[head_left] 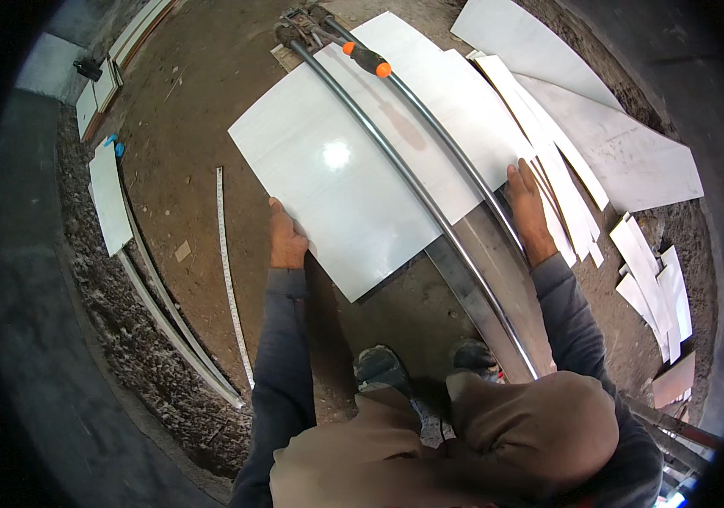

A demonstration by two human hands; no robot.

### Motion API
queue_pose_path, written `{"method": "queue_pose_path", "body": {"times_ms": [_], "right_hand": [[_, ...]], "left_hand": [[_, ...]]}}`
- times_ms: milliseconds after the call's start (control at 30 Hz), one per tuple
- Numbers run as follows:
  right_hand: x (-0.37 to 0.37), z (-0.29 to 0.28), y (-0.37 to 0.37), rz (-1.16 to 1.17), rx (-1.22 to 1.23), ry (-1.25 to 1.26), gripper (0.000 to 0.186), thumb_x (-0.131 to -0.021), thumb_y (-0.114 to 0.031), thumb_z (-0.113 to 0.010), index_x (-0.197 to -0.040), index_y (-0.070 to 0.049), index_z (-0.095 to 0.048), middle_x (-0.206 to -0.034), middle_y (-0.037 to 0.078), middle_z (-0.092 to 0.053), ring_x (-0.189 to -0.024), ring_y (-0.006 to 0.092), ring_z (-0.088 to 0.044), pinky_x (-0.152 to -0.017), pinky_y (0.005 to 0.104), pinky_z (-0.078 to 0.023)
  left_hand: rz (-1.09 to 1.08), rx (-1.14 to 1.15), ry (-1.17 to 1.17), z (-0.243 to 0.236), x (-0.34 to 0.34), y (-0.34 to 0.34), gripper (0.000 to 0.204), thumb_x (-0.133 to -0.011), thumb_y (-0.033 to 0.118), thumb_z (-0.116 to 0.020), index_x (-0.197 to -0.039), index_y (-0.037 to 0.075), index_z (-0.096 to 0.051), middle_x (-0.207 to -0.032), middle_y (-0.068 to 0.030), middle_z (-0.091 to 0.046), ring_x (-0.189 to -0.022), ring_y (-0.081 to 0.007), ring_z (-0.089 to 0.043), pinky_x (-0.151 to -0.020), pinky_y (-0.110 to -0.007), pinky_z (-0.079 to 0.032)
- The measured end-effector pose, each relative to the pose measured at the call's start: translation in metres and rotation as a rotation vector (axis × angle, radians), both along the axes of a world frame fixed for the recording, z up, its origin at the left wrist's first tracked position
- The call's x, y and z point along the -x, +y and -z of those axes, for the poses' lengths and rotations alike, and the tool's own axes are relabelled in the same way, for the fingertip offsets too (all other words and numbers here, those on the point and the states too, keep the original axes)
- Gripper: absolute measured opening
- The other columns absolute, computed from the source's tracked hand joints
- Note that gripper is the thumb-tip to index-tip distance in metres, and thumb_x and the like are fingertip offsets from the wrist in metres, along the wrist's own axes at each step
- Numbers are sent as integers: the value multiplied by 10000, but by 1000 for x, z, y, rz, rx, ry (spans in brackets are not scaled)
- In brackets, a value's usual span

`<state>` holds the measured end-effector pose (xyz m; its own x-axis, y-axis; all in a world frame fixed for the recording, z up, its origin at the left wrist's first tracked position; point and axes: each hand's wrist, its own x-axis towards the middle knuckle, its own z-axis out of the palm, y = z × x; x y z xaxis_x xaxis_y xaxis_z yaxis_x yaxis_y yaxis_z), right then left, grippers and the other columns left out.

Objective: The person measures and cuts white ceramic tiles using a manual tile cutter. They position each tile, align the cutter, score the surface, and snap the tile along the scored line. Cut pieces are set aside on the floor.

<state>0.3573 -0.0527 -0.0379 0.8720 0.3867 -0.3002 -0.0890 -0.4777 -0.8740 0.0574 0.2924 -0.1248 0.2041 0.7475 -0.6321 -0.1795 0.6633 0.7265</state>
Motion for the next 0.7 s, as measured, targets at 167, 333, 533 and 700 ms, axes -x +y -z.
{"method": "queue_pose_path", "body": {"times_ms": [167, 333, 533, 700], "right_hand": [[-24, 46, -4, 338, -169, -39, 660, -1057, -331, -555, -1522, 101, -374, -1505, 315, -493, -1383, 379, -510, -1150, 428, -407], [-35, 50, -8, 291, -155, -79, 530, -1040, -224, -593, -1430, 115, -475, -1193, 193, -685, -1017, 214, -684, -893, 332, -528], [-38, 41, -2, 277, -90, -105, 433, -1010, -264, -643, -1228, 90, -521, -784, 107, -731, -699, 153, -670, -682, 295, -520], [-44, 50, -7, 228, -108, -91, 401, -1015, -286, -656, -1173, 75, -578, -754, 68, -722, -677, 99, -613, -640, 265, -478]], "left_hand": [[319, -209, -170, -6, 33, -18, 601, -1130, 512, -345, -1341, -9, -558, -1330, -133, -636, -1228, -280, -610, -1082, -463, -505], [203, 63, -258, -25, 61, -46, 452, -1136, 428, -409, -1262, 28, -579, -1247, -88, -667, -1168, -241, -648, -1056, -432, -516], [382, 60, -135, -42, 76, -109, 314, -1117, 298, -513, -1261, 27, -579, -1214, -88, -672, -1166, -221, -662, -1023, -411, -547], [396, 9, -131, -43, 73, -113, 262, -1103, 240, -546, -1242, 21, -578, -1202, -80, -665, -1152, -206, -662, -1030, -415, -554]]}}
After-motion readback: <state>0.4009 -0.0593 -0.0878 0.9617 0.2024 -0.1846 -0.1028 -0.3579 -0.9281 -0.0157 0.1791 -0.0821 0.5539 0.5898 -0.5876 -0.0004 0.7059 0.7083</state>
